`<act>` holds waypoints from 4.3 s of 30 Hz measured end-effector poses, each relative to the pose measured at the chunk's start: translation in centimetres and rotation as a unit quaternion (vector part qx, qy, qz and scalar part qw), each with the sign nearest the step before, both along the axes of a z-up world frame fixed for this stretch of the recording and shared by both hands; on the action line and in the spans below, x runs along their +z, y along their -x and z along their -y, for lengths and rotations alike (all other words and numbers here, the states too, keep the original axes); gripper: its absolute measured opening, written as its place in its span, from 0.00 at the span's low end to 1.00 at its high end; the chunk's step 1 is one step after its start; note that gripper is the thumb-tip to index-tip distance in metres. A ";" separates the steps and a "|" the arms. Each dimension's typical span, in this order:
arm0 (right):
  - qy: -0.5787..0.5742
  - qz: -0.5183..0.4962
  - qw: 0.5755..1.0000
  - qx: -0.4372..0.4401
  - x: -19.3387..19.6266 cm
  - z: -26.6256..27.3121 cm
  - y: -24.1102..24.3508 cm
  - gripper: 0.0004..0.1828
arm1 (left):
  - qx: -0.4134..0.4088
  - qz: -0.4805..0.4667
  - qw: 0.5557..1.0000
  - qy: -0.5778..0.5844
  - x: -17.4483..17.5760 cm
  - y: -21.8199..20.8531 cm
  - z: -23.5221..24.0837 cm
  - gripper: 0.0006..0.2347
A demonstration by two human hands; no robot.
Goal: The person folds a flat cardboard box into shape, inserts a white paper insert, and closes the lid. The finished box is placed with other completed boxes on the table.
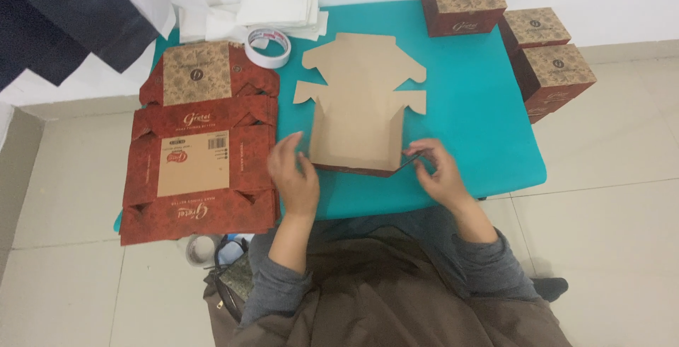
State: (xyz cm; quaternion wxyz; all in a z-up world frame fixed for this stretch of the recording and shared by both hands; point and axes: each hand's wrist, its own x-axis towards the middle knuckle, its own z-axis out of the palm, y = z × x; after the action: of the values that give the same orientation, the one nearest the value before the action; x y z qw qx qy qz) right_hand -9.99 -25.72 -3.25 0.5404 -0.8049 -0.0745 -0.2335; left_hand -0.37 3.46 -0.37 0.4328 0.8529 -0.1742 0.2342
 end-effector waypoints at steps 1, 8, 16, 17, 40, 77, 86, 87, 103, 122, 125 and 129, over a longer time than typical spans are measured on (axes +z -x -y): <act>-0.001 0.002 1.000 -0.003 -0.1 0.0 -0.4 0.25 | -0.003 0.002 1.000 -0.001 0.3 0.3 0.5 0.20; 0.178 0.082 0.979 -0.050 0.4 -1.4 -1.4 0.11 | -0.215 -0.084 0.968 -0.103 6.1 1.0 6.9 0.18; 0.222 0.101 0.966 -0.089 -1.2 -2.1 -1.0 0.06 | -0.327 -0.250 0.891 -0.191 7.0 -1.6 10.3 0.32; 0.225 0.104 0.965 -0.085 -1.3 -2.1 -1.0 0.06 | -0.328 -0.257 0.890 -0.186 6.8 -1.4 10.3 0.30; 0.286 0.104 0.950 -0.070 0.4 -3.1 -0.9 0.33 | -0.348 -0.322 0.869 -0.140 7.2 -0.8 9.5 0.25; 0.378 0.020 0.922 -0.085 -0.7 -2.0 -1.9 0.33 | -0.282 -0.184 0.911 -0.240 10.6 2.0 7.9 0.16; 0.328 0.079 0.939 -0.061 -3.4 -0.9 -1.3 0.23 | -0.114 0.009 0.989 0.093 7.3 -1.3 1.0 0.13; 0.294 0.093 0.949 -0.062 -3.5 -0.6 -1.2 0.21 | -0.107 0.009 0.985 0.136 6.5 -1.9 0.5 0.13; 0.244 0.083 0.959 -0.118 4.1 0.4 5.8 0.18 | -0.405 -0.245 0.875 0.101 -0.9 -1.1 5.6 0.32; 0.326 0.133 0.906 -0.235 -0.1 -4.2 6.6 0.06 | -0.423 -0.237 0.874 0.018 0.1 -0.7 5.3 0.14; 0.343 0.136 0.898 -0.240 -0.1 -4.4 6.5 0.08 | -0.426 -0.240 0.872 0.010 0.2 -0.6 5.2 0.14; 0.367 0.156 0.886 -0.238 1.3 -5.5 6.1 0.11 | -0.428 -0.248 0.869 0.005 0.3 -0.6 5.2 0.15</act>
State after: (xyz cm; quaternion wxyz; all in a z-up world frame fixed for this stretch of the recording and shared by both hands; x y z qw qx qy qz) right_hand -16.11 -20.22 -1.97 0.1162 -0.8925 -0.0440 -0.4336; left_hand 0.19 -1.72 -0.08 0.5236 0.7229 -0.4076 -0.1926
